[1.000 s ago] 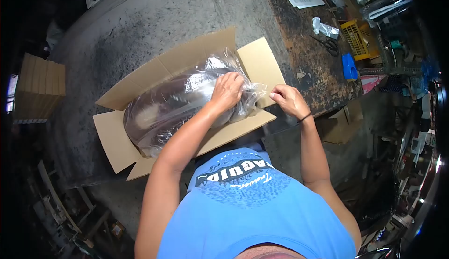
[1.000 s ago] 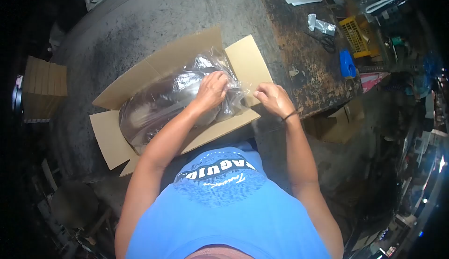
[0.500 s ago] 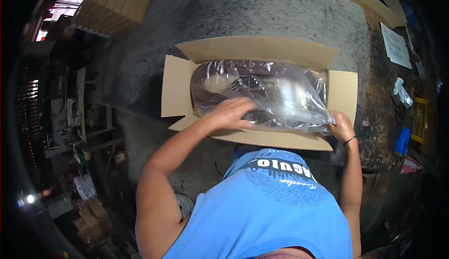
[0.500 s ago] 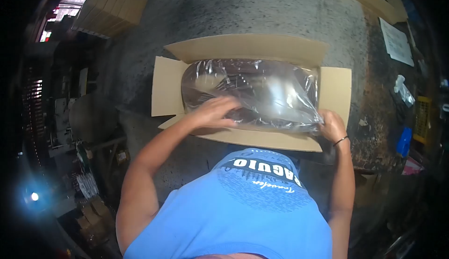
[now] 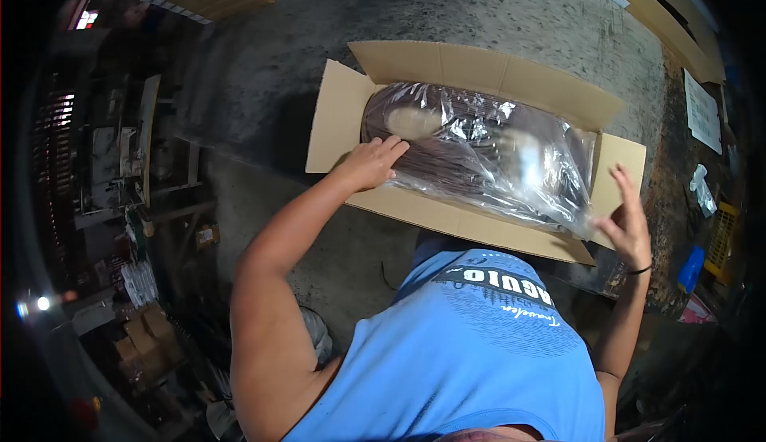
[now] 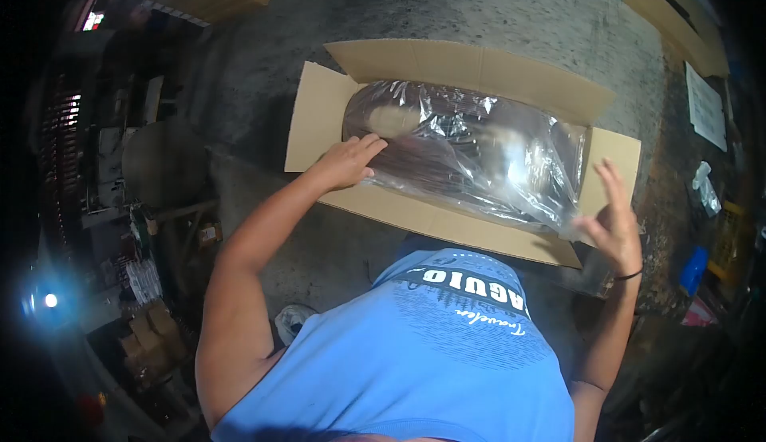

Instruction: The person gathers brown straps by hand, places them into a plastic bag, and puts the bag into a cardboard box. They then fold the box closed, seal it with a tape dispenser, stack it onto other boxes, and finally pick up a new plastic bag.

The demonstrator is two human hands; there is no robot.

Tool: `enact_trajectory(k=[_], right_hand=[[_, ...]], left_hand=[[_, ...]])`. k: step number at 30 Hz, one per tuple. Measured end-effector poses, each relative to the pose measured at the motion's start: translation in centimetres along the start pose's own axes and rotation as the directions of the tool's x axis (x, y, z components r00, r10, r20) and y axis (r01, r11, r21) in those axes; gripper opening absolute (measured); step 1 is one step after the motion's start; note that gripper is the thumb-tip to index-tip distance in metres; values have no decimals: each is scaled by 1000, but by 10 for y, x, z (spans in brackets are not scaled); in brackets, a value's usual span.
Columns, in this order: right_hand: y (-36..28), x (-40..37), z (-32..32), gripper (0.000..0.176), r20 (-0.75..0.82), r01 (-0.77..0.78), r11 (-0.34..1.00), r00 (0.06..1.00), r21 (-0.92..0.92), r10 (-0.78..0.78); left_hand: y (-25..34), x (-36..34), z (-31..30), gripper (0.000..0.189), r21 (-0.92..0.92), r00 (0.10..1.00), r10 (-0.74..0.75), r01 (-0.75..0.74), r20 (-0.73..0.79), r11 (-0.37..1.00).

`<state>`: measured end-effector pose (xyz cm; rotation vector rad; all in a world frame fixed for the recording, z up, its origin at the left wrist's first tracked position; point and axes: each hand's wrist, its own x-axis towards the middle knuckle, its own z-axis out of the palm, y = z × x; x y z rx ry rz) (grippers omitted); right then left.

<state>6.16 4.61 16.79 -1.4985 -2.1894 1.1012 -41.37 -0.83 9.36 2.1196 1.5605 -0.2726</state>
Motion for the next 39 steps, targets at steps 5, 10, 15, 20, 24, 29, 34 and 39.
enact_trajectory(k=[5, 10, 15, 20, 24, 29, 34, 39], right_hand=[[-2, 13, 65, 102, 184, 49, 957, 983, -287, 5], [62, 24, 89, 66, 35, -45, 993, 998, -105, 49], [54, 33, 77, 29, -38, -519, 602, 737, 607, 674], [100, 41, 85, 23, 217, -343, 937, 921, 63, 322], [55, 45, 70, 16, 414, -521, 621, 851, 586, 324], [57, 45, 76, 11, 227, -338, 175, 858, 925, 460], [79, 36, 93, 17, 179, -262, 944, 957, 201, 228], [61, 39, 94, 15, 268, 111, 941, 963, -321, -22]], left_hand=[[-19, 4, 11, 63, 22, 998, -37, 36, 44, 999], [-28, 4, 14, 58, 50, 1000, 5, -6, 12, 999], [-39, 17, 21, 48, -16, 995, 78, -79, -67, 997], [-40, 22, 10, 40, 29, 993, 97, -96, -61, 995], [-39, 22, 4, 43, 7, 993, 118, -118, -15, 993], [-44, 23, 9, 43, 27, 986, 156, -154, -53, 988], [-50, 34, 20, 47, 115, 964, 263, -256, -43, 960], [-41, 33, 34, 43, 180, 891, 366, -327, -269, 928]])
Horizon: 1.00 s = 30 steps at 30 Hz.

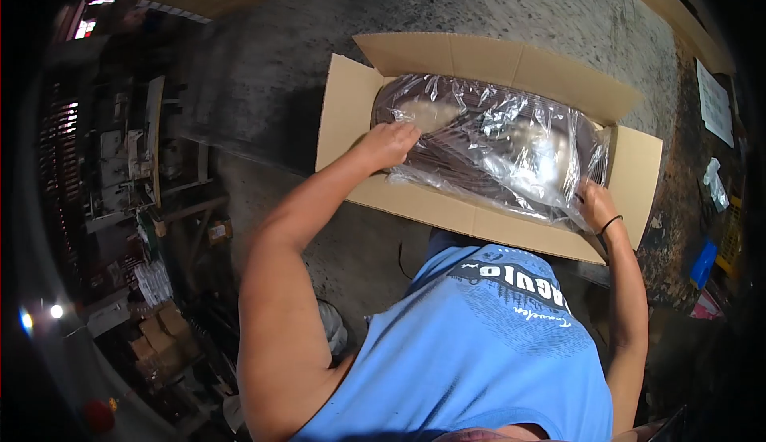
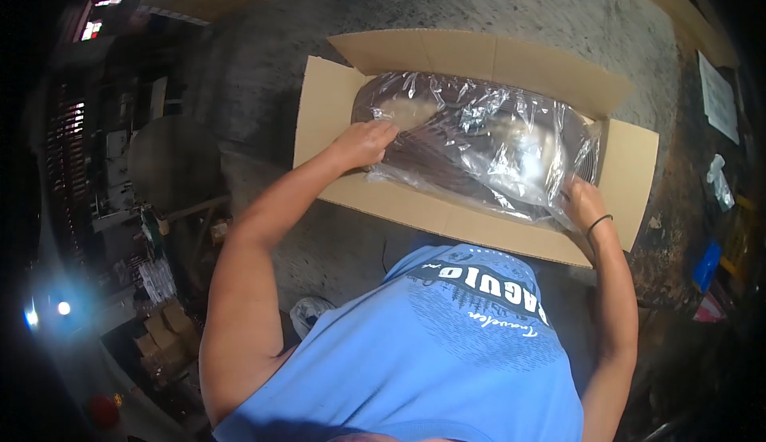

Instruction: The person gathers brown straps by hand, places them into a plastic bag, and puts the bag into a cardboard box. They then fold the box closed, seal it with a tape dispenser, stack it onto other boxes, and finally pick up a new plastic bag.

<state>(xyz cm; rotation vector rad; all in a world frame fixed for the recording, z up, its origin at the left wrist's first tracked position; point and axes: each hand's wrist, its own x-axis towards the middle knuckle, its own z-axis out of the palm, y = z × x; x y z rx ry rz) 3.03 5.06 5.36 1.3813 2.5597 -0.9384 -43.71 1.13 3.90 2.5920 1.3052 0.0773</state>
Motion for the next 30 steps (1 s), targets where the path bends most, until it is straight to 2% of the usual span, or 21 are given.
enact_trajectory(k=[2, 5, 7, 9, 13, 14, 15, 16, 17, 18, 20, 21, 22, 23, 24, 25, 26, 27, 28, 29, 30], right_hand=[[-4, -1, -2, 19, 64, -39, 999, 997, -14, 40], [-12, -1, -8, 18, -2, -1, 1000, 1000, -20, 1], [-17, 1, -11, 15, 23, -109, 989, 993, -100, 112], [-4, 1, -1, 13, 3, -142, 982, 990, -121, 144], [4, 3, 7, 11, 19, -261, 940, 962, -221, 272], [12, 1, 15, 10, -43, -222, 958, 975, -180, 218], [22, 3, 21, 10, 28, -188, 960, 980, -209, 198], [13, 2, 17, 10, -14, -200, 960, 979, -195, 202], [21, 3, 21, 12, 37, -202, 968, 977, -145, 210], [18, 3, 16, 15, 63, -178, 976, 980, -124, 187], [12, 1, 5, 18, 137, -152, 988, 978, -37, 155], [6, -5, -6, 22, 98, -170, 977, 983, 128, 158], [-1, -10, -17, 26, 54, -167, 942, 986, 292, 158], [-10, -14, -34, 34, 134, -264, 893, 964, 365, 231], [-9, -23, -39, 34, 132, -286, 889, 958, 358, 255], [-9, -32, -42, 33, 51, -272, 812, 956, 517, 288], [-11, -40, -44, 32, -25, -230, 713, 944, 662, 328], [-13, -51, -53, 31, -32, -268, 662, 914, 700, 404], [-14, -61, -58, 31, -29, -276, 655, 910, 703, 414], [-12, -71, -63, 31, -121, -310, 721, 870, 620, 478], [-11, -79, -67, 31, -219, -349, 773, 824, 530, 522]], left_hand=[[9, -1, -1, 39, 91, 985, -142, 133, 102, 987], [9, -2, 5, 34, 119, 976, -186, 173, 111, 978], [9, -3, -1, 33, 109, 967, -216, 202, 138, 973], [5, -6, -11, 31, 94, 920, -287, 272, 268, 958], [6, -16, -21, 35, 111, 890, -327, 308, 318, 945], [6, -17, -22, 38, 90, 899, -319, 307, 300, 948], [2, -22, -19, 40, 95, 899, -313, 299, 306, 950], [-3, -25, -14, 43, 91, 906, -286, 271, 313, 958], [0, -19, -20, 43, 76, 894, -287, 278, 343, 957], [5, -13, -30, 44, 72, 878, -298, 293, 373, 953], [11, 4, -31, 57, 221, 798, -371, 300, 475, 928], [26, 21, -39, 57, 197, 817, -334, 271, 471, 942], [48, 41, -48, 70, 60, 914, -228, 221, 337, 973], [69, 58, -49, 83, -73, 974, -136, 152, 182, 986], [86, 77, -40, 102, -110, 980, -103, 123, 172, 986], [109, 101, -37, 105, -133, 983, -40, 64, 178, 989], [131, 123, -32, 105, -172, 985, 19, 11, 173, 985], [150, 140, -21, 93, -208, 987, 70, -40, 142, 977], [166, 157, -5, 78, -174, 984, 112, -87, 137, 981], [178, 174, 12, 63, -140, 980, 150, -131, 133, 981], [184, 190, 28, 63, -141, 978, 154, -135, 138, 981]])
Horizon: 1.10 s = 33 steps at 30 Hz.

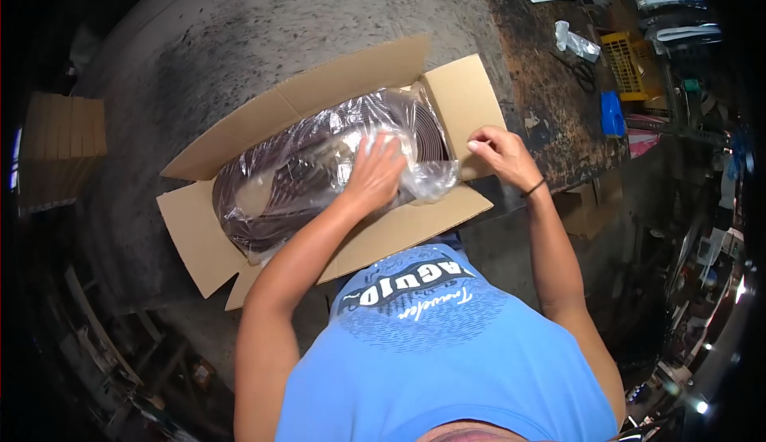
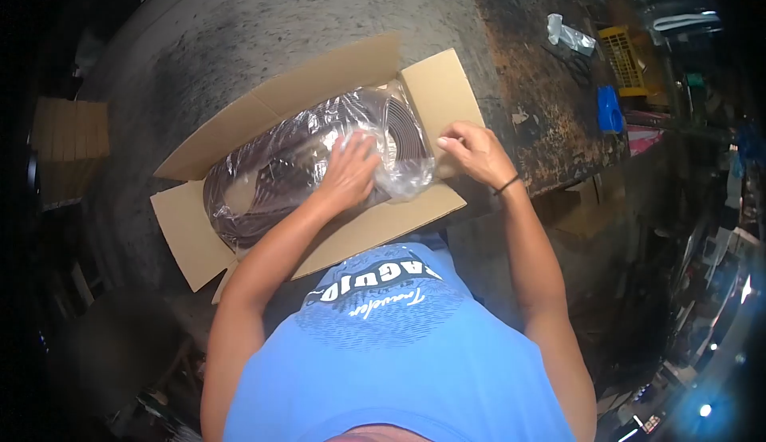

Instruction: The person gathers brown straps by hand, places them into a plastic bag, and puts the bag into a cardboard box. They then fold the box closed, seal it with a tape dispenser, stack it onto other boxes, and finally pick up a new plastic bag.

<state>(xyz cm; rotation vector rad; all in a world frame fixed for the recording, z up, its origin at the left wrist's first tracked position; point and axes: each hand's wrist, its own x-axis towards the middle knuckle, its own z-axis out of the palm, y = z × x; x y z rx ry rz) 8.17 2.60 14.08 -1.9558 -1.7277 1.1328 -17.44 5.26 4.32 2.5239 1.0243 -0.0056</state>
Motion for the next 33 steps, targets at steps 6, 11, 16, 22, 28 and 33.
enact_trajectory(k=[6, 11, 16, 22, 28, 33], right_hand=[[-12, -5, 20, 87, 96, 366, 931, 927, -18, -362], [0, 55, 62, 97, 107, 481, 838, 876, -256, -470], [-1, 80, 85, 62, 333, 172, 699, 938, -694, 100], [-9, 101, 61, 28, 385, 147, 749, 910, -647, 155], [-21, 47, 50, 40, 37, 329, 932, 944, -153, -328], [-18, 15, 68, 57, 488, 406, 908, 817, -105, -308]], left_hand=[[1, 66, 1, 27, -337, 889, 15, -189, -459, 922], [-14, 53, -40, 32, -644, 915, -159, -130, -371, 754], [-44, 42, -17, 75, -119, 946, -131, 100, -296, 988], [-10, 65, 9, 61, -51, 980, -176, 182, 93, 982], [57, 6, -6, 58, -352, 868, 191, -21, 458, 936], [31, -50, -62, 47, -848, 919, 251, 140, 303, 512]])
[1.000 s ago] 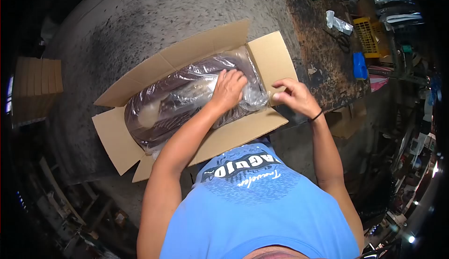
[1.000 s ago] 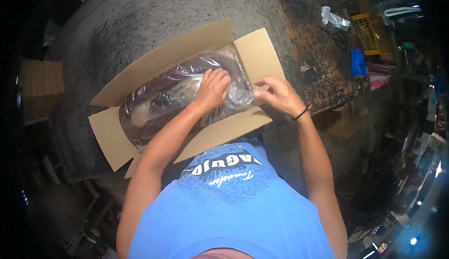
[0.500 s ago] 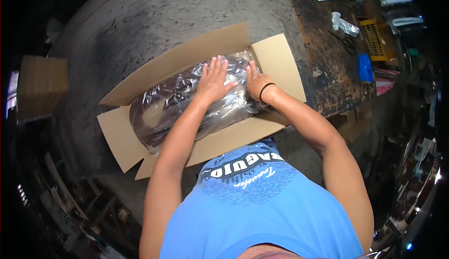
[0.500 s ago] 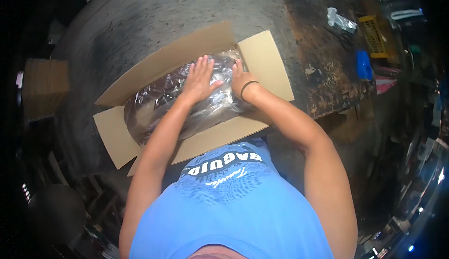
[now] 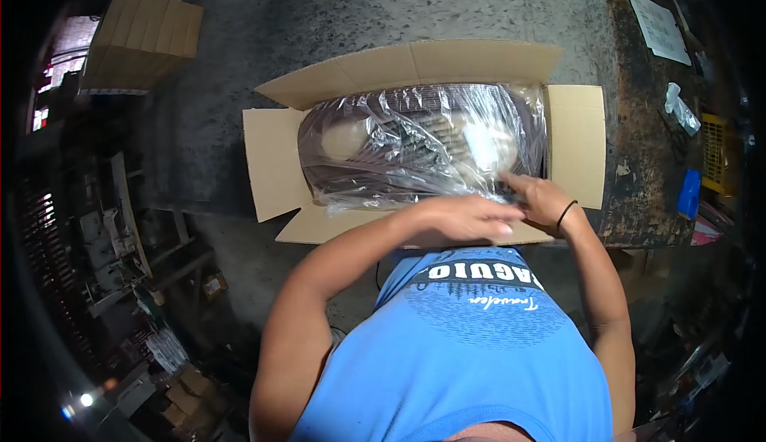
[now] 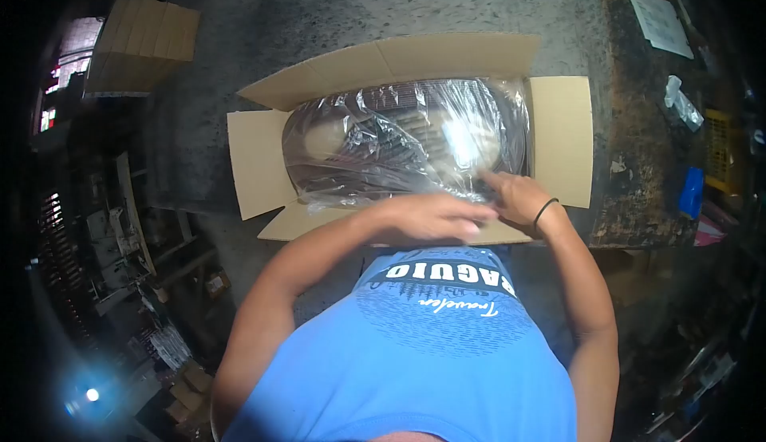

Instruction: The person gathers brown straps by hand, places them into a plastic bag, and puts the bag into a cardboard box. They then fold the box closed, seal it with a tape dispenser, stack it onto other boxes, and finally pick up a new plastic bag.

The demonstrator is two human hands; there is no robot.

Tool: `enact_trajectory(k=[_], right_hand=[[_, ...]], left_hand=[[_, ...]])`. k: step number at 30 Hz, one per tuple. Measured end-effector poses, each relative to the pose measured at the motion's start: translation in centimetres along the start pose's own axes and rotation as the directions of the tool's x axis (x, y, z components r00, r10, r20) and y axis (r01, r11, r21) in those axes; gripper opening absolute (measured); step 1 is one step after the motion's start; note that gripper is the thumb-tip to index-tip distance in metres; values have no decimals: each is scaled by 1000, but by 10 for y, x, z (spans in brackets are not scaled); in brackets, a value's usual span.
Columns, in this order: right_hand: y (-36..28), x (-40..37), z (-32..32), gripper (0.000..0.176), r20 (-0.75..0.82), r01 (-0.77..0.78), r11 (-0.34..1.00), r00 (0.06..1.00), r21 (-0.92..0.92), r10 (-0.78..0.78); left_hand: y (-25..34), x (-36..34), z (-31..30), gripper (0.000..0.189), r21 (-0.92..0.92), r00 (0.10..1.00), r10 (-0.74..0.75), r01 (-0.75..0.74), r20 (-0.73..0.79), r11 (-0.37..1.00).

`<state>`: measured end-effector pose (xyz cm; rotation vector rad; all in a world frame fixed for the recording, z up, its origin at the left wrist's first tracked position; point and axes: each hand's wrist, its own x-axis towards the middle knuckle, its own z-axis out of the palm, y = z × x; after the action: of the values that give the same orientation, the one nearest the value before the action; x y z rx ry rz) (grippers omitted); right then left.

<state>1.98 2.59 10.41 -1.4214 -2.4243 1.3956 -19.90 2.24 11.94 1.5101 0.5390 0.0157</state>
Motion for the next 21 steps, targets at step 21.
enact_trajectory(k=[21], right_hand=[[28, -10, 22, 12, -28, -161, 960, 987, -228, 158]], left_hand=[[-112, -60, -83, 28, 636, 654, 252, 454, -713, 623]])
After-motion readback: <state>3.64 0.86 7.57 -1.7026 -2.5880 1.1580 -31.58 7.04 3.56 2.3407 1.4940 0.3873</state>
